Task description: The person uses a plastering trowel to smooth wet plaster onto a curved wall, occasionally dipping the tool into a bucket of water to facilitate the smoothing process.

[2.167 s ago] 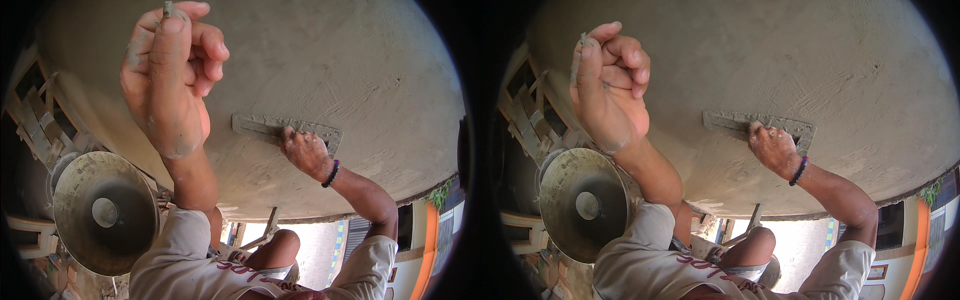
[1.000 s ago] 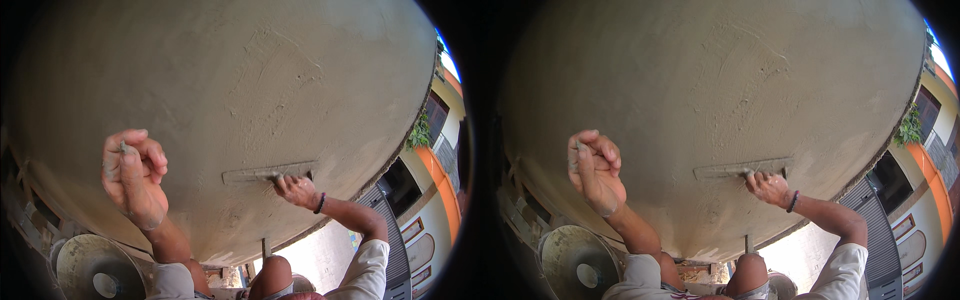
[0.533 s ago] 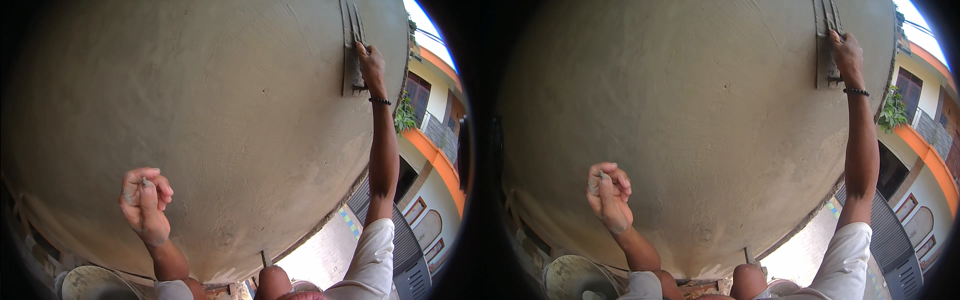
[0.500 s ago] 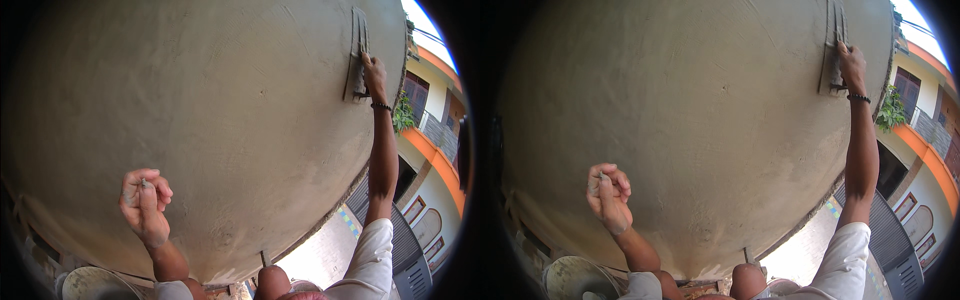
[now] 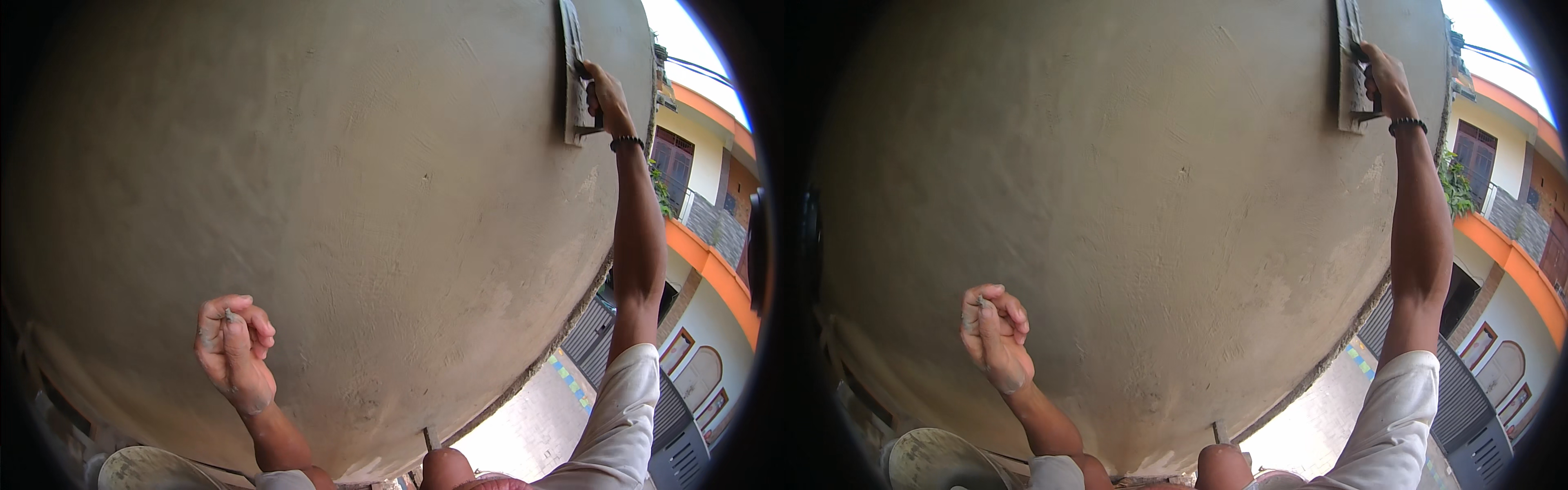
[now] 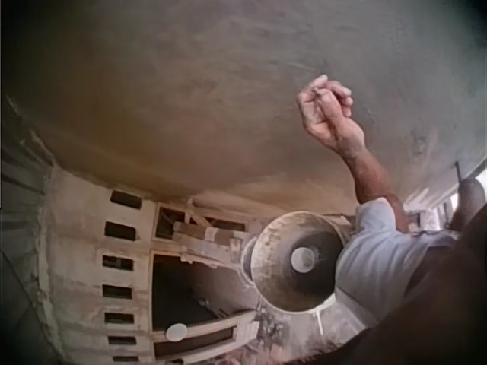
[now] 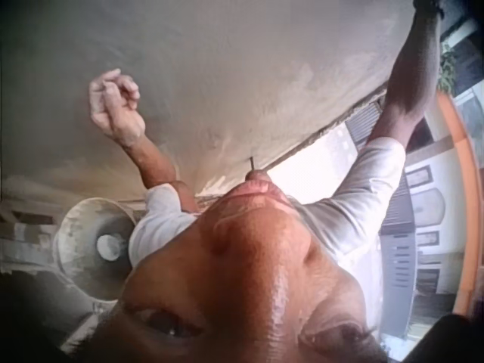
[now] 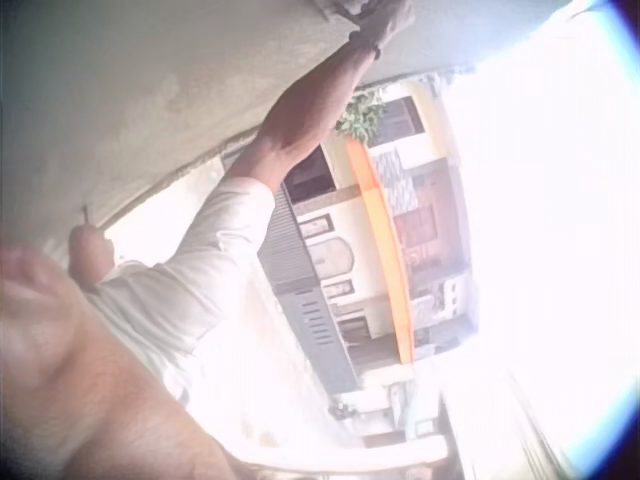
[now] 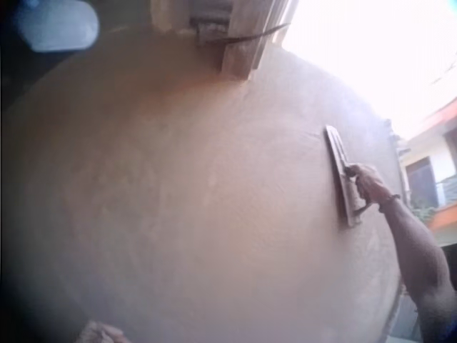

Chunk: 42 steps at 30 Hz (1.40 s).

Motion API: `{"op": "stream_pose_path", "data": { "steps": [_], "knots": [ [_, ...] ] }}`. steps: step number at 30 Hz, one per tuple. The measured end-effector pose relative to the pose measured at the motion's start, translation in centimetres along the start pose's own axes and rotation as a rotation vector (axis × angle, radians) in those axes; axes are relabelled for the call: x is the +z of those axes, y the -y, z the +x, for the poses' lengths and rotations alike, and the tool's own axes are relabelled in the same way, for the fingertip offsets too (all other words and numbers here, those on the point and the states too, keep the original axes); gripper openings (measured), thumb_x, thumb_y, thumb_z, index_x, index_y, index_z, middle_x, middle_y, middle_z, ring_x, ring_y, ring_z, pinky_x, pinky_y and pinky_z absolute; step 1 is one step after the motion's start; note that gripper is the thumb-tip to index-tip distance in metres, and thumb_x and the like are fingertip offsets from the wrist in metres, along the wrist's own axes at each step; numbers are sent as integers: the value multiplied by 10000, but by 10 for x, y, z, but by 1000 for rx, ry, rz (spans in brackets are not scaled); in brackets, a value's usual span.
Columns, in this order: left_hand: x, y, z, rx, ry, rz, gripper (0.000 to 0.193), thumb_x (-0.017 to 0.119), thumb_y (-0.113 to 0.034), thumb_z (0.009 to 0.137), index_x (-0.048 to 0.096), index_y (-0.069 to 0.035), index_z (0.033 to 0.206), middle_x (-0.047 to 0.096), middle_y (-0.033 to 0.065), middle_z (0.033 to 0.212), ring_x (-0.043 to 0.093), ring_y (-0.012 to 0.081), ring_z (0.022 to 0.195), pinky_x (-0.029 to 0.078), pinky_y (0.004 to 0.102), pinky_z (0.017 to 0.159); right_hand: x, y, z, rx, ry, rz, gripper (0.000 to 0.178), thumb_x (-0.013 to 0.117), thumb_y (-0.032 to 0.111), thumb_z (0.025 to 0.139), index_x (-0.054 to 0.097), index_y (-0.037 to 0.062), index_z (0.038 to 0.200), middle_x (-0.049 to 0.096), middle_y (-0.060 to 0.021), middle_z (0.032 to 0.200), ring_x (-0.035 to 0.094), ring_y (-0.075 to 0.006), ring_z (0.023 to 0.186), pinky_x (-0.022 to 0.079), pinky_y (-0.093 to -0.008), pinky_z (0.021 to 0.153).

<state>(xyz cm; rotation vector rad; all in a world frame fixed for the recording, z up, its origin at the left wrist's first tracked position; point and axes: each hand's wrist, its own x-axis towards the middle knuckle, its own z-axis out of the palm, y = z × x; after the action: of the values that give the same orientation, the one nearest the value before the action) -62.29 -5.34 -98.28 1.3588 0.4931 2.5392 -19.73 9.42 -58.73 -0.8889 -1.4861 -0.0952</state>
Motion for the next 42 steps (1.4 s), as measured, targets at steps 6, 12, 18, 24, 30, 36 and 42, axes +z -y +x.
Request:
{"op": "stream_pose_path", "data": {
  "steps": [6, 12, 18, 24, 30, 36, 42],
  "knots": [
    [17, 21, -7, -84, 41, -56, 192, 477, -174, 987, 587, -17, 992, 553, 37, 648, 408, 44, 527, 305, 170, 443, 74, -10, -130, -572, 587, -368, 368, 536, 368, 954, 619, 11, 914, 496, 35, 580, 434, -83, 414, 379, -265, 381],
    [48, -1, -19, -24, 219, -19, 204, 455, -174, 985, 574, -11, 1011, 548, 40, 667, 411, 50, 541, 308, 182, 451, 77, -117, -352, -502, 1144, -806, 389, 553, 436, 945, 598, 51, 964, 615, -129, 597, 588, -236, 464, 511, -390, 437],
    [29, -15, -9, 38, 194, 103, 207, 448, -171, 983, 575, -12, 1020, 540, 41, 673, 429, 57, 552, 315, 178, 456, 22, -47, -191, -430, 319, -315, 483, 531, 458, 959, 675, 5, 1047, 707, -176, 864, 691, -238, 763, 540, -331, 651],
    [30, 11, -14, 16, 187, 152, 223, 451, -181, 981, 577, -8, 1042, 530, 42, 689, 428, 63, 566, 299, 181, 456, -51, -11, 20, -238, 148, -214, 444, 543, 484, 955, 634, 64, 1066, 394, 94, 580, 346, -9, 434, 275, -199, 376],
    [38, 35, -21, -52, 206, 153, 220, 464, -177, 973, 579, -2, 1039, 544, 44, 698, 432, 60, 572, 311, 180, 472, -38, -43, -23, -242, 546, -457, 446, 550, 499, 948, 632, 64, 1000, 416, 74, 603, 357, -18, 465, 305, -210, 413],
    [59, 42, -28, -152, 297, 100, 186, 516, -148, 959, 587, 5, 1039, 561, 33, 715, 483, 59, 631, 350, 189, 530, 24, -102, -213, -421, 536, -485, 471, 629, 454, 911, 619, -5, 804, 425, -80, 514, 427, -140, 440, 365, -321, 431],
    [76, 11, -29, -111, 377, 65, 184, 529, -131, 956, 587, 19, 1045, 570, 42, 754, 498, 63, 667, 362, 194, 558, 50, -172, -370, -384, 869, -535, 409, 607, 423, 913, 610, 25, 822, 561, -157, 540, 545, -297, 450, 463, -391, 473]
  ]
}}
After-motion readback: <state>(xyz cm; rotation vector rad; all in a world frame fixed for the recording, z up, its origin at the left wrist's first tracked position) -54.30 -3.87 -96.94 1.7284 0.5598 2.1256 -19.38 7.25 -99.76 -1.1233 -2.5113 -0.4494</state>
